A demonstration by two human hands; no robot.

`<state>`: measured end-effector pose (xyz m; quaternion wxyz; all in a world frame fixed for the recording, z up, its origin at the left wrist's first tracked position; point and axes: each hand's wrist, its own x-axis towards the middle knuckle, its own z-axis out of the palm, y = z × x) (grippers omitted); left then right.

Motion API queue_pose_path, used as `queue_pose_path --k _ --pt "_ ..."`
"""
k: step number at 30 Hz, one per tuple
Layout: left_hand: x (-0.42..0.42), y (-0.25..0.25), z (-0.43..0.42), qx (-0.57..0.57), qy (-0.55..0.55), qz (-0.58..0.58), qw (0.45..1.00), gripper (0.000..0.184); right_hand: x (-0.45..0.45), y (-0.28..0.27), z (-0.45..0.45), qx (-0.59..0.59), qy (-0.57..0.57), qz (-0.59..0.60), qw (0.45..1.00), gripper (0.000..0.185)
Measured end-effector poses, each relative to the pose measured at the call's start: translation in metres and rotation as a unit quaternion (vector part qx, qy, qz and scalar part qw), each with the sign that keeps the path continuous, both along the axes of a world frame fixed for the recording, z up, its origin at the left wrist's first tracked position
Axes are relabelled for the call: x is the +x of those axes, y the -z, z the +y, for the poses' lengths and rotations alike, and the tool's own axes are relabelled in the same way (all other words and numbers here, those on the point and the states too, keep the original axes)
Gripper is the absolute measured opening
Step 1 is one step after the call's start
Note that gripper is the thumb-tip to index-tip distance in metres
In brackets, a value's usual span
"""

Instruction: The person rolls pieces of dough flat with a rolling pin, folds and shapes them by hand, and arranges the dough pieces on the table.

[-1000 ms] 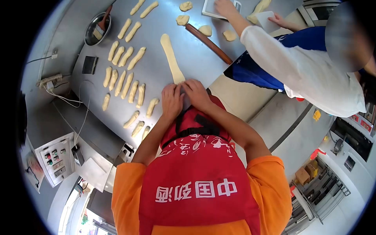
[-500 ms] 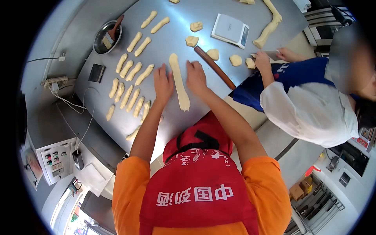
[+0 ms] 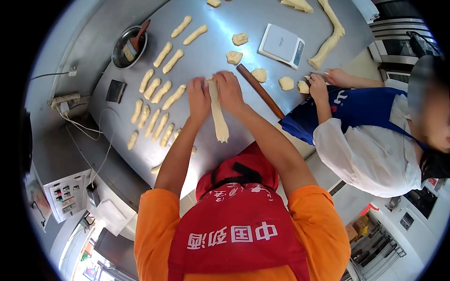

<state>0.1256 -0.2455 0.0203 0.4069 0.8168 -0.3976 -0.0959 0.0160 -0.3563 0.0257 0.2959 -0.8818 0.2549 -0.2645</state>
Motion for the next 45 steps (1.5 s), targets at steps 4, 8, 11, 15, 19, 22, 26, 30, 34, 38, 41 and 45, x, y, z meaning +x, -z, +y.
queue_pose_path --k 4,8,11,15,19,22,26,30,34,38,41,45 --pt "-0.004 0.004 -0.003 0.02 0.03 -0.058 0.998 0.037 0.004 0.001 0.001 -0.013 -0.038 0.063 0.997 0.041" --pt "-0.038 0.006 0.034 -0.026 0.059 -0.082 0.995 0.033 -0.027 0.006 0.032 -0.039 -0.073 0.038 0.996 0.038" --pt "-0.04 0.008 0.044 -0.053 0.048 -0.002 0.997 0.031 -0.043 0.002 0.032 -0.037 -0.094 0.021 0.995 0.036" --pt "-0.024 -0.008 0.021 -0.06 -0.036 0.008 0.997 0.027 -0.027 -0.003 0.026 -0.012 0.028 0.011 0.999 0.033" --pt "-0.045 0.004 0.038 -0.04 0.024 -0.023 0.999 0.028 -0.036 0.005 0.038 0.009 -0.031 0.036 0.999 0.032" --pt "-0.072 0.002 0.068 -0.046 0.048 -0.082 0.994 0.031 -0.063 0.003 0.063 -0.04 -0.065 0.007 0.997 0.034" --pt "-0.071 -0.006 0.071 -0.016 -0.017 0.036 0.999 0.031 -0.069 -0.004 0.066 -0.04 -0.02 0.001 0.999 0.034" --pt "-0.051 -0.006 0.053 -0.051 -0.016 -0.009 0.999 0.025 -0.048 -0.008 0.055 0.042 0.017 0.008 0.999 0.03" --pt "-0.081 0.0 0.088 -0.058 0.051 -0.019 0.997 0.022 -0.08 -0.006 0.084 0.048 -0.035 0.031 0.998 0.027" --pt "-0.098 -0.005 0.106 -0.036 0.034 0.053 0.997 0.02 -0.104 -0.009 0.099 -0.02 -0.059 -0.003 0.998 0.02" --pt "-0.081 -0.006 0.087 -0.056 -0.071 0.109 0.99 0.018 -0.093 -0.002 0.086 0.018 0.002 -0.022 1.0 0.015" --pt "-0.062 0.005 0.081 -0.013 -0.014 0.089 0.996 0.014 -0.074 -0.013 0.076 0.117 0.015 0.037 0.992 0.015"
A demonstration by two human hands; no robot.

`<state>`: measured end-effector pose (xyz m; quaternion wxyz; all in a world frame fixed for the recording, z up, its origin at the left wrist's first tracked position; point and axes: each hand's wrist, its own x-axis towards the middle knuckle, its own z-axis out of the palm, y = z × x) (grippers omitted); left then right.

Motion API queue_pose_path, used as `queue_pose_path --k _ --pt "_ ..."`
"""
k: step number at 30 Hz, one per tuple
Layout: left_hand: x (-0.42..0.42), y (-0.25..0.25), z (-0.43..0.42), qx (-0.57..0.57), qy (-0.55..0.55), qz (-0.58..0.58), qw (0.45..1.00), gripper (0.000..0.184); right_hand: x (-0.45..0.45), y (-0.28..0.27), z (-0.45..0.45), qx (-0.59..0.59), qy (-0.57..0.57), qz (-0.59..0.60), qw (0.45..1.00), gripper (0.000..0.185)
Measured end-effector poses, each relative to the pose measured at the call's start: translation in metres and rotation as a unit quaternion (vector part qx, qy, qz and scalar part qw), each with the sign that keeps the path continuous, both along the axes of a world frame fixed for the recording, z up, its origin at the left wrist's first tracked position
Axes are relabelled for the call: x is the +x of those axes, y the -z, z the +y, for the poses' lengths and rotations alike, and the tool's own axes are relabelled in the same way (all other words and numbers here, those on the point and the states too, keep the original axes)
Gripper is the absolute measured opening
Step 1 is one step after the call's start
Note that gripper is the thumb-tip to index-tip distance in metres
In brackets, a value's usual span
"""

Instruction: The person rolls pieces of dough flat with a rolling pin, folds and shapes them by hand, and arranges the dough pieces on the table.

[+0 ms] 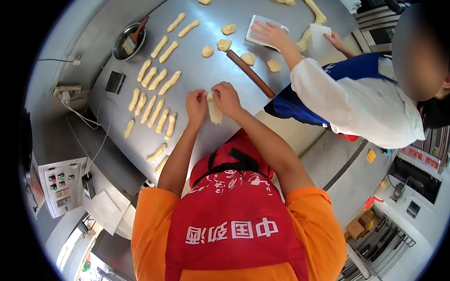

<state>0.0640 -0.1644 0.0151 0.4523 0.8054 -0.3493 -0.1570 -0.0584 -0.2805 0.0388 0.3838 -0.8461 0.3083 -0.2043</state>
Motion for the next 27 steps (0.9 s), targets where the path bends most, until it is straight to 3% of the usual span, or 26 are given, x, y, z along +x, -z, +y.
queue_pose_path --k 1,6,9,12,15,19,21,24,27 --pt "-0.002 0.004 0.005 -0.009 0.019 -0.01 1.0 0.014 -0.003 0.002 0.0 0.033 -0.017 0.031 0.999 0.017" --pt "-0.041 0.01 0.06 -0.034 0.09 -0.046 0.994 0.017 -0.056 0.0 0.034 -0.087 -0.087 -0.001 0.992 0.011" --pt "-0.035 -0.001 0.045 -0.018 -0.013 0.02 1.0 0.017 -0.053 -0.002 0.03 -0.079 -0.052 -0.021 0.995 0.011" --pt "-0.014 -0.021 0.017 -0.002 -0.008 0.036 0.999 0.016 -0.028 -0.009 0.01 -0.026 -0.019 -0.013 0.999 0.011" --pt "-0.009 -0.007 0.026 0.029 0.103 -0.077 0.991 0.015 -0.029 -0.009 0.009 -0.004 -0.067 0.023 0.997 0.01" --pt "-0.041 0.007 0.066 0.06 0.145 -0.062 0.986 0.013 -0.076 -0.003 0.043 -0.069 -0.125 0.035 0.989 0.009" --pt "-0.054 0.021 0.084 0.046 0.146 -0.078 0.985 0.013 -0.086 0.005 0.05 -0.023 -0.137 0.041 0.989 0.01" --pt "-0.034 -0.036 0.059 -0.02 -0.021 -0.02 0.999 0.017 -0.071 -0.016 0.041 -0.017 -0.086 0.041 0.995 0.017" --pt "-0.006 -0.047 0.034 -0.025 -0.054 -0.031 0.998 0.025 -0.03 -0.022 0.028 -0.126 -0.08 0.036 0.988 0.034"
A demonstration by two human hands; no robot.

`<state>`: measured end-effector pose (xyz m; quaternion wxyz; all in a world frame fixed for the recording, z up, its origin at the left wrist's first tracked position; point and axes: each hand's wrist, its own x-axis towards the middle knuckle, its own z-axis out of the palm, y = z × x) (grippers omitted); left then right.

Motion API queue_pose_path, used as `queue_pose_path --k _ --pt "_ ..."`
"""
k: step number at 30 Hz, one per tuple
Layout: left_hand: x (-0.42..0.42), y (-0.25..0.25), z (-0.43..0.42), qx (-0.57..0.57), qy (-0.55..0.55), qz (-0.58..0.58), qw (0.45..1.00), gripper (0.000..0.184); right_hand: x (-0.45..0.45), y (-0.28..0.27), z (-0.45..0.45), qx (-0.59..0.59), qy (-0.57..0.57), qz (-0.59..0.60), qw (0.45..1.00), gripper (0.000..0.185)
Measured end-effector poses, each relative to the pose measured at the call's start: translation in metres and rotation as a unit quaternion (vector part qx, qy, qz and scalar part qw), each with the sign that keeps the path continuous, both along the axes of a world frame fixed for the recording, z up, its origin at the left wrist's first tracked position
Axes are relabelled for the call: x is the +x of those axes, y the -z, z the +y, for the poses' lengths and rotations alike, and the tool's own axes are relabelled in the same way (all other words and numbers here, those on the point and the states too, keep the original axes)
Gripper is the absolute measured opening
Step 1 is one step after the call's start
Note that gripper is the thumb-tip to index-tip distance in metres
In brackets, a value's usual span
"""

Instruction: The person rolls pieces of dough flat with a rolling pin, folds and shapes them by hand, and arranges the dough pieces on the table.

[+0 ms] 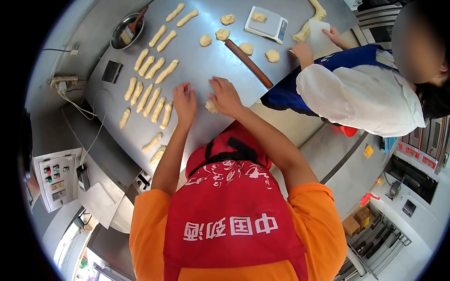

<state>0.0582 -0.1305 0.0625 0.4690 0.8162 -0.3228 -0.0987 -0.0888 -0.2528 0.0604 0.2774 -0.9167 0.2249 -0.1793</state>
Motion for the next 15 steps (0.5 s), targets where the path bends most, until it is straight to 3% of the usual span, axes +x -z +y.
queue_pose_path --k 2,5,8,9,12,15 --pt "0.013 0.006 -0.009 0.019 0.021 -0.051 0.998 0.031 0.007 0.01 0.001 -0.113 -0.045 -0.004 0.993 0.048" --pt "0.016 0.038 -0.008 0.092 0.031 -0.135 0.986 0.036 -0.022 0.017 0.021 -0.135 -0.166 0.08 0.974 0.059" --pt "0.018 0.047 0.005 0.131 0.082 -0.15 0.977 0.039 -0.054 0.034 0.037 -0.04 -0.224 0.134 0.965 0.061" --pt "0.018 0.046 0.005 0.125 0.082 -0.142 0.978 0.038 -0.048 0.01 0.034 0.093 -0.196 0.175 0.96 0.063" --pt "0.019 0.04 0.01 0.129 0.089 -0.122 0.98 0.035 -0.03 -0.03 0.032 -0.021 -0.131 0.091 0.987 0.061" --pt "0.031 0.041 0.001 0.14 0.092 -0.117 0.979 0.033 -0.04 0.021 0.039 -0.062 -0.251 0.15 0.954 0.059"
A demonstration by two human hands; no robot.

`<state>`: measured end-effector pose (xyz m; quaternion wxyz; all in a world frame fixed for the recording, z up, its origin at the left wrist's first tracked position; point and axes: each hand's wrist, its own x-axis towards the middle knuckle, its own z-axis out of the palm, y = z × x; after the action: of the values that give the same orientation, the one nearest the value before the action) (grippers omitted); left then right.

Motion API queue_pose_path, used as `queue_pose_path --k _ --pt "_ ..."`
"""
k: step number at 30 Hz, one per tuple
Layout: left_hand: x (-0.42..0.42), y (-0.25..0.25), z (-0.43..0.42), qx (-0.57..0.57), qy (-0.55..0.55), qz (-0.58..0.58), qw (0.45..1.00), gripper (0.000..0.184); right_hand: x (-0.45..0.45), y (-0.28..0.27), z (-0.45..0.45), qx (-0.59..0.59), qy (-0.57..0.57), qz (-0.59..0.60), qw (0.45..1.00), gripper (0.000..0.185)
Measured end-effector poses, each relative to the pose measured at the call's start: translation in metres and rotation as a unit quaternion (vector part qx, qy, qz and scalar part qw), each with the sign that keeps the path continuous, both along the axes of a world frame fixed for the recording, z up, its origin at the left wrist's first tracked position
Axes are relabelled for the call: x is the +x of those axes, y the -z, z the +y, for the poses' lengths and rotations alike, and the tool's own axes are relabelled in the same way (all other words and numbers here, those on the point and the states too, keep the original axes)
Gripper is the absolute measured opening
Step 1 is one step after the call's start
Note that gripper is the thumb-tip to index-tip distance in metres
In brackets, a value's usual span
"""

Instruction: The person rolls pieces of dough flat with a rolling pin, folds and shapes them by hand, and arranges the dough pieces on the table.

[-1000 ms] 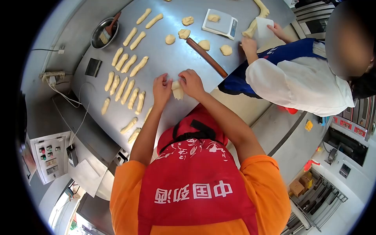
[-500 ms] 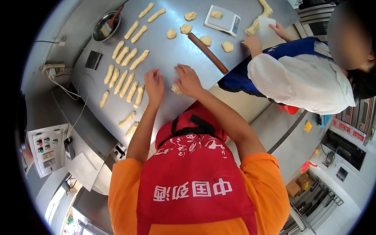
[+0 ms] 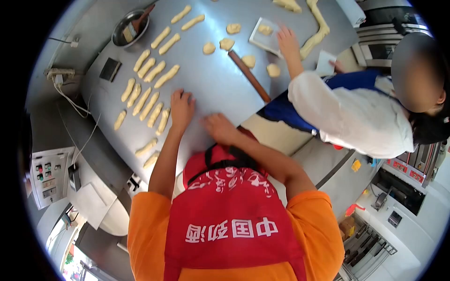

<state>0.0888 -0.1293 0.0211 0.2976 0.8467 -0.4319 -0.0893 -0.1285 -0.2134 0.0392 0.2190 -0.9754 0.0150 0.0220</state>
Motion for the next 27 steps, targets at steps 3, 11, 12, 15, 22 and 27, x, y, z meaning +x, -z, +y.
queue_pose_path --k 3,11,12,15,22,27 --pt "-0.009 -0.005 0.005 -0.007 -0.012 0.014 1.0 0.03 0.001 -0.005 0.001 0.065 0.081 -0.015 0.995 0.06" --pt "-0.014 -0.008 0.005 0.013 -0.039 0.02 0.999 0.032 0.142 -0.02 -0.198 0.385 0.36 -0.002 0.85 0.057" --pt "-0.014 -0.009 0.005 0.018 -0.043 0.015 0.999 0.032 0.173 -0.009 -0.234 0.344 0.353 -0.083 0.866 0.057" --pt "-0.013 -0.013 -0.001 0.022 -0.059 0.037 0.997 0.031 0.278 -0.04 -0.314 0.227 0.376 -0.102 0.893 0.055" --pt "0.001 -0.04 -0.007 0.027 -0.097 0.103 0.99 0.023 0.417 0.02 -0.396 0.016 0.289 -0.137 0.947 0.036" --pt "0.007 -0.034 -0.018 0.013 -0.127 0.124 0.984 0.019 0.393 0.009 -0.36 -0.103 0.167 -0.286 0.938 0.042"
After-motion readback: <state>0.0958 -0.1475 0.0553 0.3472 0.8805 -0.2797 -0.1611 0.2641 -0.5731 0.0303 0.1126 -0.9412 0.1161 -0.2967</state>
